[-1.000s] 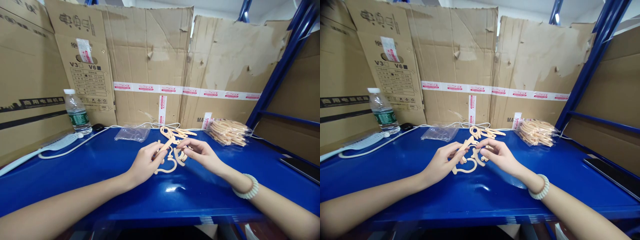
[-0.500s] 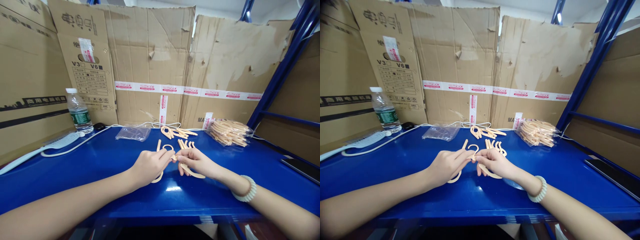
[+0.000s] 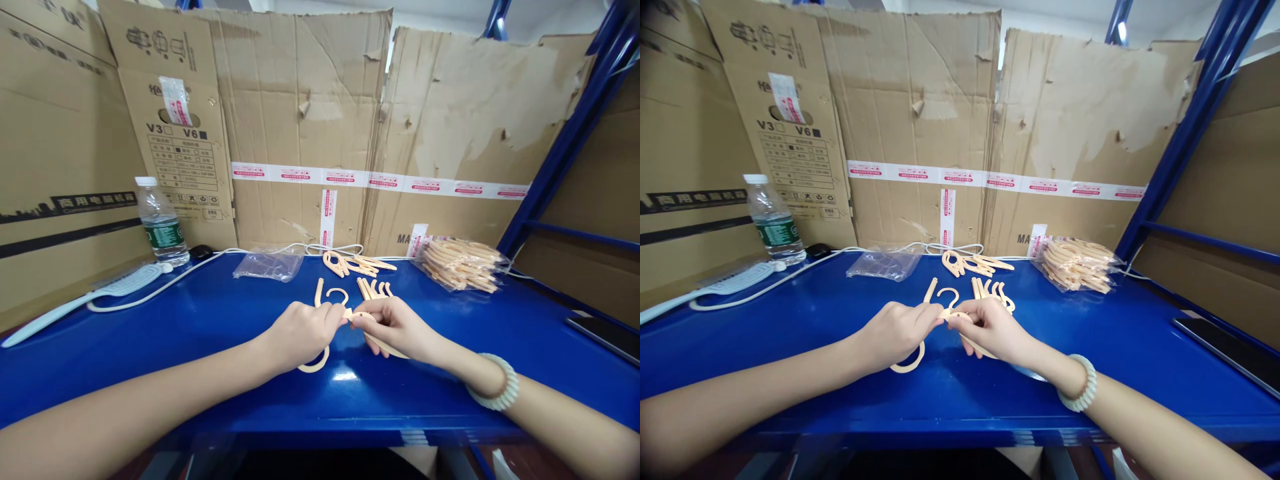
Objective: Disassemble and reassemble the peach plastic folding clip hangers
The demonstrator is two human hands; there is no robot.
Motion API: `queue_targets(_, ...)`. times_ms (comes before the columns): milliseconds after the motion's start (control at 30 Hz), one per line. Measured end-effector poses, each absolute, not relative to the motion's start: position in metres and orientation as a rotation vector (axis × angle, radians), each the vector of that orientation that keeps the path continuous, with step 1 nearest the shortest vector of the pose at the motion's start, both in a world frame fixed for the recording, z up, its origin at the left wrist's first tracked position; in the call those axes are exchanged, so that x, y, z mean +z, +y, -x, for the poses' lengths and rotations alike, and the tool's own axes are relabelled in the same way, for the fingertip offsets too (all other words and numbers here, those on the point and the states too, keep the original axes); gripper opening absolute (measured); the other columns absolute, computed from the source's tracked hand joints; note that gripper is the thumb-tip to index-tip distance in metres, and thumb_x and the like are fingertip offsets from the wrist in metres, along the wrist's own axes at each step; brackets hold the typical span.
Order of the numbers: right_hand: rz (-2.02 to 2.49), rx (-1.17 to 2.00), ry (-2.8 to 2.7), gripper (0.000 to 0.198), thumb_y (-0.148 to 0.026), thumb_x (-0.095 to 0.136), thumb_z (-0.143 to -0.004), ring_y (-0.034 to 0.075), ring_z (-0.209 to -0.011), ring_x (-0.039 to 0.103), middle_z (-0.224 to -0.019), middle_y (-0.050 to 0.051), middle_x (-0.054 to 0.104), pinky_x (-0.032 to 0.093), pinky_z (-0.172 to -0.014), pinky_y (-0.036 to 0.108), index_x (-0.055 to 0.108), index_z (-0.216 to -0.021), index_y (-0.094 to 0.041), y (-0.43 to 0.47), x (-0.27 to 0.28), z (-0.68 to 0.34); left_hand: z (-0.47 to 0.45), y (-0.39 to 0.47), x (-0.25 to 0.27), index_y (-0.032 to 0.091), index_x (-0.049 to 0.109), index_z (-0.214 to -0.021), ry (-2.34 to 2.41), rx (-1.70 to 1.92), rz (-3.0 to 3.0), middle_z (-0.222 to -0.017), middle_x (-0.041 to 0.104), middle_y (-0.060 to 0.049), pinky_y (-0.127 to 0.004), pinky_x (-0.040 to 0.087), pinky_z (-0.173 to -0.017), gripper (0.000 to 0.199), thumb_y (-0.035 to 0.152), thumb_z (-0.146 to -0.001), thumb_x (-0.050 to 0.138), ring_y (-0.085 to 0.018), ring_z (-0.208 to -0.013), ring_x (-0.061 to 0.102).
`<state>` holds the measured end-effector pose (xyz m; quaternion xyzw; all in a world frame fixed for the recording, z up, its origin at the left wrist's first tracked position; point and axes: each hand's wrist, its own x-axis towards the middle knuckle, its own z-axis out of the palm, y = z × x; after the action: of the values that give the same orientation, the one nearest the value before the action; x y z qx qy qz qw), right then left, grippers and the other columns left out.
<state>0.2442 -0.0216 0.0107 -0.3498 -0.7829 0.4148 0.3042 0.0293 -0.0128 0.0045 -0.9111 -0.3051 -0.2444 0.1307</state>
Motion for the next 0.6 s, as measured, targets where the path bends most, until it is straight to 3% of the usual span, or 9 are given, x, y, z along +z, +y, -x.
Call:
queue_targets(300,0.950,0.755,-2.139,0.039,-0.049,0.050,-0.096,0.009,-0.039,0.052,-0.052,-0.002,0.060,0.041,-0.042,0.019,0.059,-0.074,-0.018,-0.030,0.013,-0.241,-0.031,-0.015,0.008,0.014,0.060,-0.086,-0.843,-0.611,2.556,-0.061,0.061,-0.006,-0.029,0.011,-0.045,0.034,0.024,-0.103,0.032,-0.017,-0.046,0.054)
queue_targets(600,0.866,0.414,-2.185,0.031,-0.034,0.049,-0.098,0.009,-0.041,0.054,-0.050,-0.003,0.059,0.041,-0.047,0.018,0.060,-0.075,-0.017,-0.033,0.014,-0.239,-0.031,-0.017,0.011,0.014,0.058,-0.086,-0.791,-0.636,2.505,-0.061,0.062,-0.006,-0.027,0.015,-0.043,0.038,0.028,-0.105,0.028,-0.016,-0.047,0.058)
